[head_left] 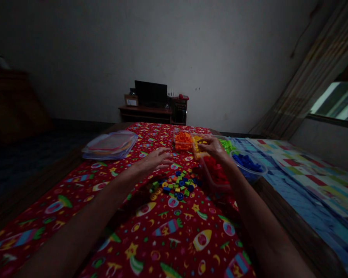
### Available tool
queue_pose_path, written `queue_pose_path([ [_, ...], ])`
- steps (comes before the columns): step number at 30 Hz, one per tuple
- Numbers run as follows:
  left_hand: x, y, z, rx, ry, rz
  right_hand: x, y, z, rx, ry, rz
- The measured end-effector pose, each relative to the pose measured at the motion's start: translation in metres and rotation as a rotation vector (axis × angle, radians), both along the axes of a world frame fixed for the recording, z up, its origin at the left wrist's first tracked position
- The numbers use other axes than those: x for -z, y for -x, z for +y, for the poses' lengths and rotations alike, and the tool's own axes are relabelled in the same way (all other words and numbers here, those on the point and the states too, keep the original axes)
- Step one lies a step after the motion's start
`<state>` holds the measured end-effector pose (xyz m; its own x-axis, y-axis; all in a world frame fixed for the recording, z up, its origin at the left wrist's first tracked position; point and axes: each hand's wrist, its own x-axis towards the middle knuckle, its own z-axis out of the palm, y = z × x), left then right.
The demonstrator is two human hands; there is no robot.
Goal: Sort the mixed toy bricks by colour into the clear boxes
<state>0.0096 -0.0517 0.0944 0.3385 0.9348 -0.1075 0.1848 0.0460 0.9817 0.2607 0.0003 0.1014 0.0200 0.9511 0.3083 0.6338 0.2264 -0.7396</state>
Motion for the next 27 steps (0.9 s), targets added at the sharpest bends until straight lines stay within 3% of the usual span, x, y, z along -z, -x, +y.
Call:
queue_pose_path([
  [3,-0.005,0.005,-0.002,0.016,-0.009,0.052,-0.026,-0.025,0.017,0.156,0.054,-0.231],
  [6,-0.006,0.009,-0.002,0.036,-0.057,0.034,-0.042,-0.037,0.025,0.183,0.195,-0.406],
  [9,-0.002,0.012,0.003,0.045,-0.120,0.009,-0.047,-0.038,0.025,0.186,0.093,-0.480],
  [12,0.005,0.016,0.015,0.041,-0.162,0.053,-0.048,-0.027,0.013,0.130,-0.032,-0.379],
  [16,0.013,0.028,0.031,0.059,-0.312,0.257,-0.043,0.002,-0.022,-0.084,-0.095,-0.232],
  [19,0.017,0.037,0.035,0.164,-0.414,0.513,-0.031,0.029,-0.051,-0.277,-0.101,-0.193],
  [23,0.019,0.039,0.025,0.300,-0.417,0.766,-0.008,0.057,-0.071,-0.396,-0.022,-0.345],
  [27,0.019,0.029,0.009,0.380,-0.420,0.941,0.009,0.069,-0.073,-0.391,0.025,-0.607],
])
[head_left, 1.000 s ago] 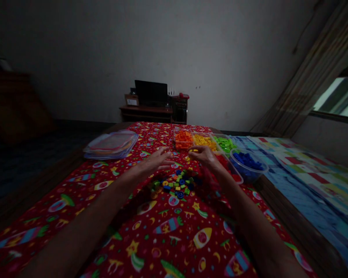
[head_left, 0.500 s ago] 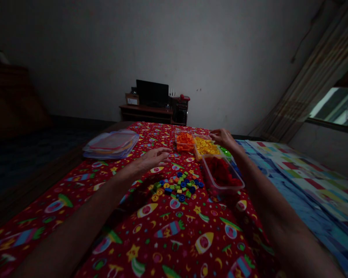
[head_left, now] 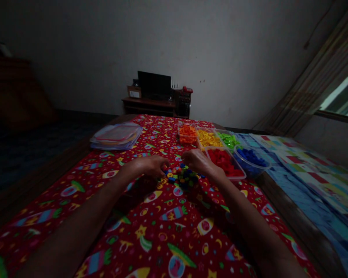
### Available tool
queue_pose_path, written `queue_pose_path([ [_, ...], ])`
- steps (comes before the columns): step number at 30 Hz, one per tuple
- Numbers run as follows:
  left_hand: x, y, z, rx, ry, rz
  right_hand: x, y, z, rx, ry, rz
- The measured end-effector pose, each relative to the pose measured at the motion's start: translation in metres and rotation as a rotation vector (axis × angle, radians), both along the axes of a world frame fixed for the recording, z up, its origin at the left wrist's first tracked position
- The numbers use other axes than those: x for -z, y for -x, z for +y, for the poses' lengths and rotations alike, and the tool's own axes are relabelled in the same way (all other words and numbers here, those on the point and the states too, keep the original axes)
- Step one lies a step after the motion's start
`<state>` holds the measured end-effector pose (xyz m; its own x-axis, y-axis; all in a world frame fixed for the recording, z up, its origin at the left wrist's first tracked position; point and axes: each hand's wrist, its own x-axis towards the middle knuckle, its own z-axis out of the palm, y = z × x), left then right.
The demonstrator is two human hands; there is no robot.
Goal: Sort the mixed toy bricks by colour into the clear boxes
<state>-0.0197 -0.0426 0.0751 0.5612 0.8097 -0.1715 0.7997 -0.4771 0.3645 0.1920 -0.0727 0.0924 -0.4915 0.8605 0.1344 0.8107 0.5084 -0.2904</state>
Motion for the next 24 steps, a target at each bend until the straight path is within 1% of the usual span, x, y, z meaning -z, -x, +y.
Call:
queue_pose_path([
  [2,0.001,-0.005,-0.004,0.018,-0.020,0.045,0.004,0.002,-0.001,0.012,0.001,-0.098],
  [4,0.003,-0.008,-0.005,0.015,-0.032,0.076,0.006,0.003,-0.004,0.003,0.019,-0.129],
  [7,0.005,-0.009,-0.002,0.021,-0.019,0.099,0.010,0.008,-0.009,-0.078,0.058,-0.107],
  [10,0.007,-0.006,0.004,0.005,-0.063,0.102,0.017,0.015,-0.012,-0.156,0.088,-0.139],
  [12,0.006,-0.002,0.007,-0.013,-0.087,0.101,0.021,0.017,-0.016,-0.158,0.065,-0.210],
  [14,0.003,0.001,0.008,-0.003,-0.062,0.091,0.026,0.016,-0.022,-0.146,0.003,-0.249],
  [17,-0.001,0.003,0.006,0.024,0.004,0.066,0.033,0.011,-0.032,-0.150,-0.083,-0.218],
  [20,-0.003,0.004,0.005,0.026,0.016,0.064,0.037,0.007,-0.034,-0.167,-0.112,-0.132],
  [22,-0.002,0.005,0.005,0.029,0.030,0.077,0.038,0.006,-0.030,-0.148,-0.088,-0.083],
  [24,-0.002,0.006,0.007,0.037,0.063,0.086,0.036,0.007,-0.023,-0.124,-0.020,-0.069],
])
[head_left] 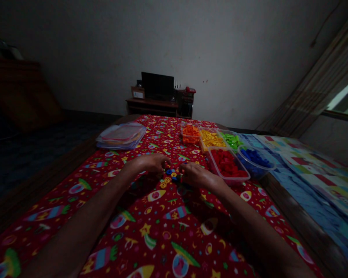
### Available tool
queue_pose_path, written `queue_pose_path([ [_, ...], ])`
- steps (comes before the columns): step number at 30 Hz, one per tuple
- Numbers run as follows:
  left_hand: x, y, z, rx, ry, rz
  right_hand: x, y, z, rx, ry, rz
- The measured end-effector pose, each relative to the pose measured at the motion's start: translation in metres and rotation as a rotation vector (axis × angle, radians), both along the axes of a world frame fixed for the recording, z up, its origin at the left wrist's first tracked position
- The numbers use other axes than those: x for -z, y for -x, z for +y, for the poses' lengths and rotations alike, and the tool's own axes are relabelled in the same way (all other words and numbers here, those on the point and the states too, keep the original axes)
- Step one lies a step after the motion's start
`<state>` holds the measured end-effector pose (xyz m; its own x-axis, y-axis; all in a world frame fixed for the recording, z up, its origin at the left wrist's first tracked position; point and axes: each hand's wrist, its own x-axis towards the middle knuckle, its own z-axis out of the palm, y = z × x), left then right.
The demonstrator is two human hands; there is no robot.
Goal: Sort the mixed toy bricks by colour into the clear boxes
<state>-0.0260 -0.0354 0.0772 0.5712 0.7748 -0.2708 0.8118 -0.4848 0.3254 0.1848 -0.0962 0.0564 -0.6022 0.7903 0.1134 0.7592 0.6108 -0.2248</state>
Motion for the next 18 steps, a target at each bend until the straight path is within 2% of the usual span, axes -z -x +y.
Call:
queue_pose_path([
  [4,-0.001,0.001,0.002,0.022,0.025,0.009,-0.005,0.002,0.007,-0.011,0.104,-0.029],
  [9,0.003,-0.002,0.004,0.023,-0.077,-0.011,-0.002,-0.002,0.000,0.044,-0.121,-0.048],
  [12,0.005,-0.001,0.007,0.039,-0.131,-0.024,0.002,-0.005,-0.003,0.036,-0.192,-0.075],
  [15,-0.002,0.001,0.006,0.020,-0.205,-0.024,0.010,-0.007,-0.001,-0.035,-0.236,-0.033],
  [18,-0.013,0.002,-0.007,0.009,-0.252,-0.016,0.016,-0.008,0.004,-0.100,-0.262,0.021],
])
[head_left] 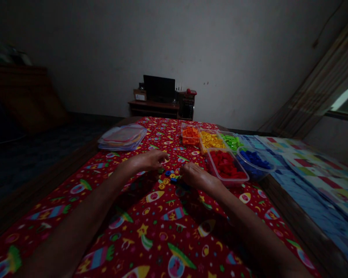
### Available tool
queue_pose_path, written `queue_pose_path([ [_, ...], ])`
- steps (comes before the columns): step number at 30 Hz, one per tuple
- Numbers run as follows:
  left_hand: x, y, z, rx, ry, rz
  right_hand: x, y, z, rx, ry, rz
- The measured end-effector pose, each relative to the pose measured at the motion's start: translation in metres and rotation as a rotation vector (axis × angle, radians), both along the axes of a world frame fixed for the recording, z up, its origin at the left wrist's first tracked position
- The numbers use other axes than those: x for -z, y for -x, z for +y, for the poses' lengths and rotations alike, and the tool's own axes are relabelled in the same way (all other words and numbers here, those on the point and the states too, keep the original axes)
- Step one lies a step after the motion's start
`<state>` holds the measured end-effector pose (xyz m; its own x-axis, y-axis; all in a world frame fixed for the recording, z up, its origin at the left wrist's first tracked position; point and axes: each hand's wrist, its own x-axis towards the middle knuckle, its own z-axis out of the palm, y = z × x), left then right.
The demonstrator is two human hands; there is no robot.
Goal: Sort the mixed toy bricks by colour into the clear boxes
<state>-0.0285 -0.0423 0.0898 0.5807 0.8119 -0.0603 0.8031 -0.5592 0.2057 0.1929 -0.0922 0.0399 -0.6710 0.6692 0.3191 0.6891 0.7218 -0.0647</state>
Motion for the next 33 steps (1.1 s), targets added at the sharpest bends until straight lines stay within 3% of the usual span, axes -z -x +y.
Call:
queue_pose_path([
  [2,0.000,0.001,-0.015,0.038,0.030,-0.005,0.002,0.001,0.004,-0.022,0.001,0.053],
  [4,0.009,0.003,-0.031,0.095,0.077,-0.011,0.003,0.003,0.009,-0.024,0.012,0.119],
  [6,0.027,0.007,-0.044,0.127,0.071,-0.034,0.004,0.008,0.014,-0.030,0.034,0.172],
  [9,0.056,0.011,-0.052,0.114,-0.072,-0.158,0.011,0.019,0.022,-0.074,0.058,0.208],
  [12,0.071,0.010,-0.049,0.110,-0.108,-0.212,0.025,0.028,0.027,-0.095,0.051,0.186],
  [17,0.059,0.007,-0.046,0.015,-0.068,-0.261,0.035,0.032,0.025,-0.081,0.042,0.147],
  [23,0.045,0.010,-0.037,-0.109,0.040,-0.274,0.014,0.035,0.019,-0.058,0.248,0.190],
  [26,0.045,0.006,-0.033,-0.120,0.048,-0.420,0.003,0.037,0.024,0.030,0.313,0.385],
  [28,0.044,0.002,-0.034,-0.132,0.063,-0.540,-0.003,0.038,0.028,0.095,0.454,0.578],
  [33,0.037,-0.011,-0.044,-0.187,0.018,-0.676,-0.009,0.041,0.026,0.127,1.074,0.953],
])
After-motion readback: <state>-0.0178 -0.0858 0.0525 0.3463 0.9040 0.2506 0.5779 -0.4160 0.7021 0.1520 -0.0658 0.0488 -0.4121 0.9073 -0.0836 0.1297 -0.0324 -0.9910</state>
